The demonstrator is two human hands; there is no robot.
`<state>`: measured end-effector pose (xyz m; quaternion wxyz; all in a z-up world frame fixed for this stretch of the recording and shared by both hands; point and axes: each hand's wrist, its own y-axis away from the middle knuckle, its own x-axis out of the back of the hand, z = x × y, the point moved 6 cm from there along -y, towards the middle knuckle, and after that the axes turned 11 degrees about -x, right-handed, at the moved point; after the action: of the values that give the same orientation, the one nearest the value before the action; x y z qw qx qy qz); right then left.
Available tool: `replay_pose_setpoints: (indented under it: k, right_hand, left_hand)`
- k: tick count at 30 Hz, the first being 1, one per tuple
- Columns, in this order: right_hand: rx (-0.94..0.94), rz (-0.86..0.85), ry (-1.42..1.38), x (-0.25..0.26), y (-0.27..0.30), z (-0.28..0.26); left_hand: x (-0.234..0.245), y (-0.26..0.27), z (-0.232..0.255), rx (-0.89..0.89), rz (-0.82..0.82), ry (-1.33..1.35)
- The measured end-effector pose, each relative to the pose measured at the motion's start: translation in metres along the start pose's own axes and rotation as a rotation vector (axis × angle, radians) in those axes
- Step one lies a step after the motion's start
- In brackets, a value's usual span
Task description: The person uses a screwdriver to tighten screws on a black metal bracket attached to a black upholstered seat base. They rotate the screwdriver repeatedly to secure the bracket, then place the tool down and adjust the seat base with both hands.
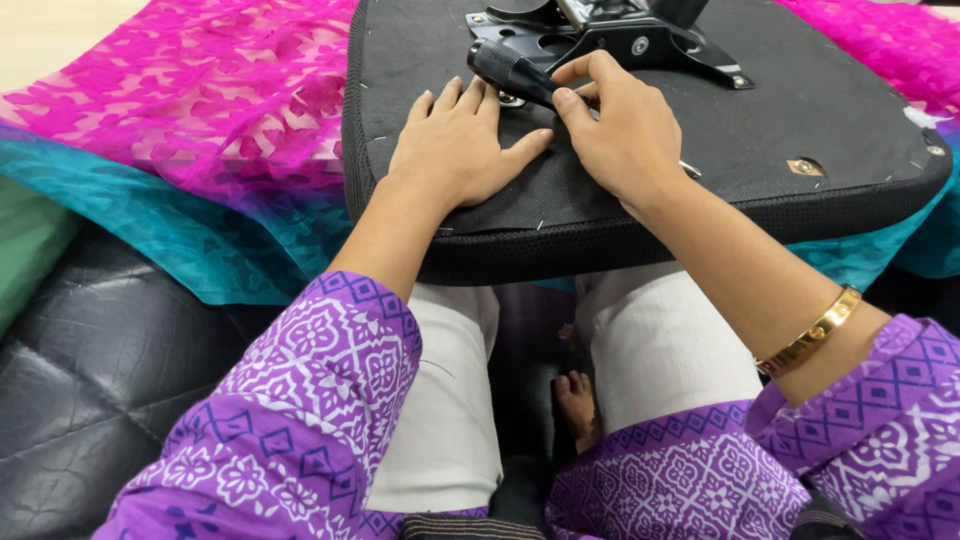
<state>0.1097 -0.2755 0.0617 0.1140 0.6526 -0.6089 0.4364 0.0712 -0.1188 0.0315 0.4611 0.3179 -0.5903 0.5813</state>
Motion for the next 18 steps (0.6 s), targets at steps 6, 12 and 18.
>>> replay_pose_setpoints:
  k: [6,12,18]
  right_hand:
    - [-0.026,-0.004,-0.009,-0.0005,-0.0006,-0.0006]
    - [-0.002,0.006,-0.019,-0.0008,-0.0014,0.0004]
    - [-0.015,0.002,-0.023,-0.0008,-0.0016,0.0017]
  left_hand:
    - [0.0032,0.0022,0.0005,0.006,0.016,-0.006]
    - [0.0014,0.0003,-0.0002,-0.014,0.035,-0.018]
    - [0.0016,-0.0002,-0.0016,-0.018,0.038,-0.018]
